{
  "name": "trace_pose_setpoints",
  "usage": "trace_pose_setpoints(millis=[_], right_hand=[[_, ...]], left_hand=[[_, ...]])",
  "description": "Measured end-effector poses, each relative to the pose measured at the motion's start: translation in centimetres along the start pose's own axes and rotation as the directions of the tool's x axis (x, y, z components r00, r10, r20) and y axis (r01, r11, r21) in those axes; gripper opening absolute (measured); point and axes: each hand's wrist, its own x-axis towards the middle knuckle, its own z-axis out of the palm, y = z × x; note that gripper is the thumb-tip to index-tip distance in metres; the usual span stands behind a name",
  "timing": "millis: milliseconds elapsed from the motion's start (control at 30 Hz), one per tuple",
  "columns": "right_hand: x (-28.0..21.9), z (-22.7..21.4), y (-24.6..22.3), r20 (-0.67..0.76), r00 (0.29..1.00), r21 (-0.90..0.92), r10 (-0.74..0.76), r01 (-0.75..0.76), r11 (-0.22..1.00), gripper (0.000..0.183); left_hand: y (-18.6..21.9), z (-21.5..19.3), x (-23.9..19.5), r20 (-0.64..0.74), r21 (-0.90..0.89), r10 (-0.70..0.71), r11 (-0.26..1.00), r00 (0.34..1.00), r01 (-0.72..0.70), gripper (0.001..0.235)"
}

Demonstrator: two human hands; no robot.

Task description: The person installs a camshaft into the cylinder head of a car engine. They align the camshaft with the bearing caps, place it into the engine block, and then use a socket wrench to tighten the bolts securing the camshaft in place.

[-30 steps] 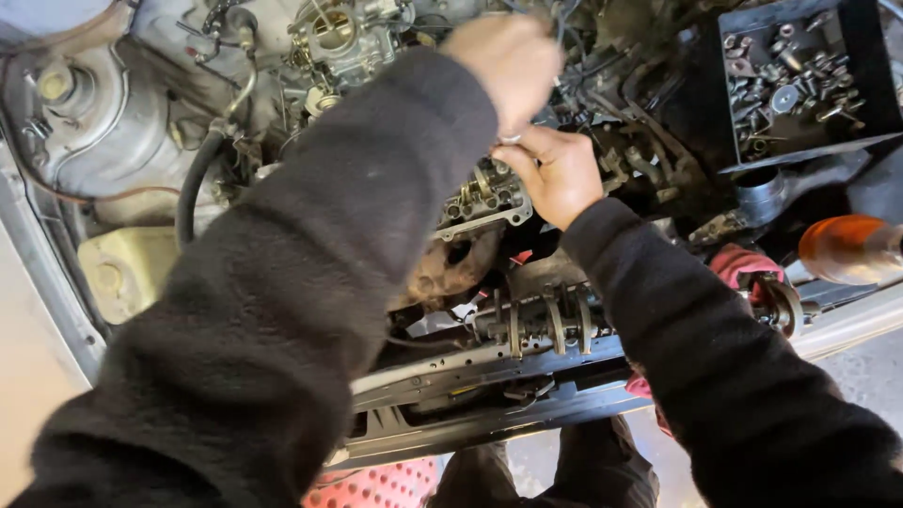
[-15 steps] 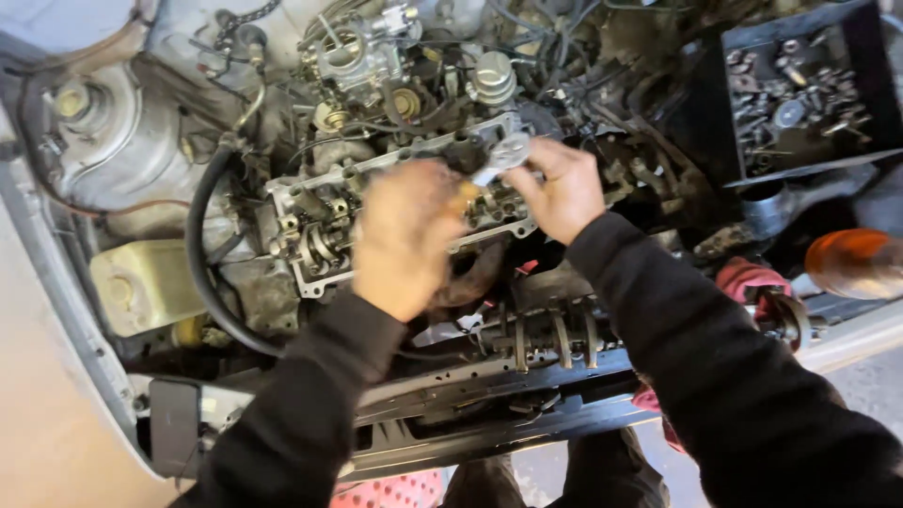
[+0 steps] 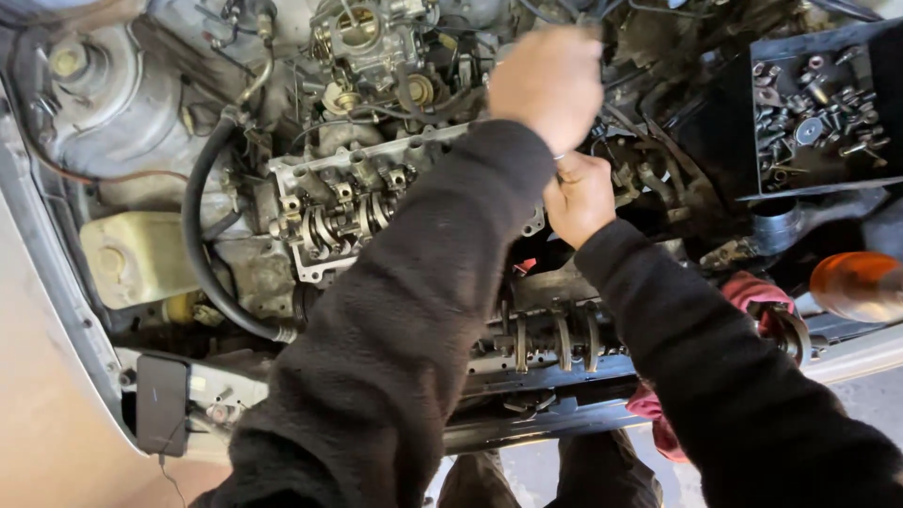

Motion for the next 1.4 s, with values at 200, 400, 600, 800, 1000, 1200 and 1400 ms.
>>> trace_pose_setpoints(millis=[200,400,600,800,1000,1200,1400], right_hand=[[-0.8,0.5,6.6,0.205,0.968,0.393,0.145,-0.217,0.894,0.035],[1.0,0.0,3.6,0.489,0.816,0.374,0.308,-0.515,0.771,0.049],[1.3,-0.8,2.2,0.477,0.83,0.175,0.29,-0.413,0.894,0.049],[0.7,-1.2,2.8,0.434,0.857,-0.033,0.276,-0.291,0.956,0.048],[-1.3,-2.4,2.9,0.342,0.892,-0.282,0.296,-0.202,0.938,0.048],[-3.8,-1.0,2.7,0.309,0.904,-0.516,0.294,-0.101,0.85,0.048],[-4.8,3.7,5.0,0.298,0.906,-0.646,0.3,-0.04,0.762,0.047]], left_hand=[[4.7,-0.1,-2.2,-0.01,-0.145,0.053,0.988,0.999,-0.053,0.017],[4.3,-2.1,-3.7,0.198,-0.067,0.342,0.94,0.919,-0.335,0.035],[5.3,-3.7,-3.8,0.244,-0.205,0.24,0.96,0.939,-0.192,0.045],[6.3,-2.6,-5.3,-0.087,-0.121,0.072,0.989,0.994,-0.082,0.039],[3.6,-6.1,-4.9,0.142,-0.324,0.405,0.882,0.903,-0.344,0.04],[1.4,-2.7,-3.7,0.019,-0.521,0.617,0.677,0.786,-0.519,0.035],[2.1,1.4,-2.9,-0.078,-0.615,0.656,0.561,0.751,-0.554,0.038]])
